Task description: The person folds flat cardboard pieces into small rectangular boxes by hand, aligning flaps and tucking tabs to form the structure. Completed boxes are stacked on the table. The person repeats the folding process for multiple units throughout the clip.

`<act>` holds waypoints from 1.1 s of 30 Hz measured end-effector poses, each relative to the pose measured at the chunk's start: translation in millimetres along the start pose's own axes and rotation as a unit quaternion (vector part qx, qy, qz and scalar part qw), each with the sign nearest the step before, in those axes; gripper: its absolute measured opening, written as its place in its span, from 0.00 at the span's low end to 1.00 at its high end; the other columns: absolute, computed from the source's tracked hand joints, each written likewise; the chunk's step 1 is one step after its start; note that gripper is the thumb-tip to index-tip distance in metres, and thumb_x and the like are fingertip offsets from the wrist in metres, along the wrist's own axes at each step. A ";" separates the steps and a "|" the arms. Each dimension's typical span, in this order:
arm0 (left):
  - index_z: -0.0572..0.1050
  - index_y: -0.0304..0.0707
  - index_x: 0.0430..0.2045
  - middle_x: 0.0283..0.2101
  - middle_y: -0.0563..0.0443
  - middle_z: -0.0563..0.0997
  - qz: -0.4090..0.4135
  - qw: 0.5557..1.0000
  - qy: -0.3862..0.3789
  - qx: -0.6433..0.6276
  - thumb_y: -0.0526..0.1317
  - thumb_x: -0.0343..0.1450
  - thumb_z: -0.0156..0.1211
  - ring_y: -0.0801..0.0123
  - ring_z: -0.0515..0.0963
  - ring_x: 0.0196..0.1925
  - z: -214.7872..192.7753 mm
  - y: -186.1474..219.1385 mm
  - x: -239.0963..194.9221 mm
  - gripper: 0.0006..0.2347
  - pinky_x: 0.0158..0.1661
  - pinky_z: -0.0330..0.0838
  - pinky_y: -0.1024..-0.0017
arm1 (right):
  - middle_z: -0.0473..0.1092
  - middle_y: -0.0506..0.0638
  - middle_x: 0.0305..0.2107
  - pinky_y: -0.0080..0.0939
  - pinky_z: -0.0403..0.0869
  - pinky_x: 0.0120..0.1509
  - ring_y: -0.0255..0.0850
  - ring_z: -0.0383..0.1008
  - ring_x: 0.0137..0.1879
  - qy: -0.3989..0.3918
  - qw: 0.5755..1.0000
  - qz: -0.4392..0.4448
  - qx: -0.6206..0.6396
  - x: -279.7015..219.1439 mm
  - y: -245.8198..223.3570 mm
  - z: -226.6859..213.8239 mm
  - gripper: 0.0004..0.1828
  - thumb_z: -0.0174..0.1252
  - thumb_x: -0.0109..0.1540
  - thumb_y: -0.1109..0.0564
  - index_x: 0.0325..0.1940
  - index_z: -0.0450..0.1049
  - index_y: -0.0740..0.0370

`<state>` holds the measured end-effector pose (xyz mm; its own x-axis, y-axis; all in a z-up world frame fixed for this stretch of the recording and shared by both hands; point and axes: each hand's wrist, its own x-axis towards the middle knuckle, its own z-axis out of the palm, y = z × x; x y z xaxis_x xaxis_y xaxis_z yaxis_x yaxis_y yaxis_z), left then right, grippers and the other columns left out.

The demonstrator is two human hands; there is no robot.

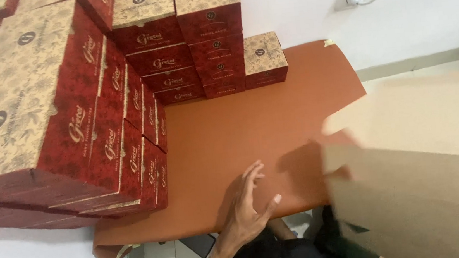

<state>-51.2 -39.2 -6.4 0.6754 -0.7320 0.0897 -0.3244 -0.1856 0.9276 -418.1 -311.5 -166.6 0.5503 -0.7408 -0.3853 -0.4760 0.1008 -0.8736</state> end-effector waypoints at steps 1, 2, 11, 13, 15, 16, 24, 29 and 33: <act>0.56 0.42 0.74 0.78 0.48 0.60 -0.007 0.998 -0.037 -0.051 0.54 0.77 0.54 0.62 0.74 0.70 -2.3 7.3 -0.7 0.31 0.67 0.68 0.59 | 0.53 0.43 0.28 0.48 0.52 0.33 0.39 0.53 0.31 -0.008 1.000 -0.005 0.020 0.4 -37.5 6.6 0.17 0.50 0.73 0.38 0.37 0.56 0.44; 0.56 0.42 0.74 0.78 0.48 0.60 -0.005 0.998 -0.032 -0.051 0.54 0.77 0.54 0.62 0.74 0.70 -0.7 3.4 1.1 0.31 0.67 0.68 0.59 | 0.53 0.43 0.26 0.48 0.51 0.32 0.38 0.52 0.30 -0.017 0.999 -0.009 0.039 8.8 -67.0 16.0 0.18 0.50 0.74 0.38 0.36 0.56 0.44; 0.49 0.39 0.78 0.67 0.31 0.72 -0.033 0.861 -0.047 -0.506 0.37 0.72 0.70 0.56 0.83 0.54 6.8 -35.2 11.7 0.40 0.56 0.83 0.63 | 0.52 0.40 0.15 0.43 0.46 0.23 0.34 0.50 0.18 -0.085 0.974 -0.019 0.211 69.4 -209.0 80.7 0.27 0.52 0.75 0.39 0.24 0.58 0.45; 0.49 0.42 0.78 0.74 0.18 0.64 -0.005 0.901 0.036 -0.432 0.31 0.69 0.73 0.56 0.71 0.74 8.4 -57.8 17.9 0.43 0.44 0.89 0.68 | 0.51 0.42 0.22 0.38 0.57 0.35 0.35 0.50 0.28 -0.133 0.945 -0.043 0.295 76.3 -194.4 87.9 0.25 0.52 0.76 0.46 0.27 0.55 0.52; 0.44 0.40 0.79 0.75 0.23 0.62 -0.024 0.922 0.048 -0.384 0.35 0.70 0.71 0.63 0.80 0.54 -0.1 -69.8 15.8 0.44 0.41 0.89 0.71 | 0.65 0.49 0.30 0.38 0.64 0.36 0.39 0.63 0.31 -0.159 0.944 -0.081 0.278 89.6 -185.4 88.4 0.19 0.52 0.75 0.42 0.42 0.66 0.58; 0.38 0.37 0.79 0.77 0.29 0.59 -0.042 0.940 0.059 -0.334 0.39 0.71 0.70 0.70 0.89 0.33 -4.5 -75.4 15.8 0.46 0.39 0.88 0.73 | 0.79 0.57 0.37 0.39 0.72 0.36 0.43 0.77 0.33 -0.184 0.940 -0.121 0.259 96.4 -181.4 88.2 0.27 0.52 0.74 0.37 0.57 0.76 0.65; 0.61 0.29 0.73 0.71 0.32 0.73 0.098 0.973 0.176 -0.108 0.22 0.70 0.63 0.43 0.76 0.67 -49.1 -45.7 61.9 0.32 0.57 0.83 0.53 | 0.80 0.64 0.47 0.59 0.80 0.53 0.60 0.82 0.52 -0.034 0.959 -0.280 -0.025 101.2 -297.5 133.5 0.33 0.77 0.56 0.51 0.62 0.77 0.64; 0.67 0.36 0.72 0.67 0.31 0.76 0.043 0.976 0.211 -0.015 0.21 0.68 0.65 0.41 0.75 0.68 -76.1 -72.4 102.8 0.32 0.66 0.72 0.48 | 0.81 0.56 0.47 0.48 0.79 0.48 0.53 0.83 0.53 0.004 0.925 -0.366 -0.100 148.0 -313.5 195.1 0.22 0.76 0.63 0.53 0.59 0.82 0.60; 0.50 0.42 0.80 0.77 0.33 0.62 -0.145 0.963 0.156 0.167 0.53 0.74 0.60 0.33 0.60 0.77 -97.5 -26.7 87.5 0.39 0.70 0.62 0.36 | 0.67 0.72 0.67 0.79 0.69 0.71 0.75 0.68 0.70 -0.056 0.938 -0.271 -0.211 128.9 -329.3 209.7 0.47 0.70 0.62 0.56 0.82 0.52 0.54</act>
<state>81.1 -34.3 12.1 0.9190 -0.3943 -0.0032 -0.2510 -0.5910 0.7666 -46.5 -300.9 9.0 0.8474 -0.5300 0.0312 -0.3216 -0.5592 -0.7641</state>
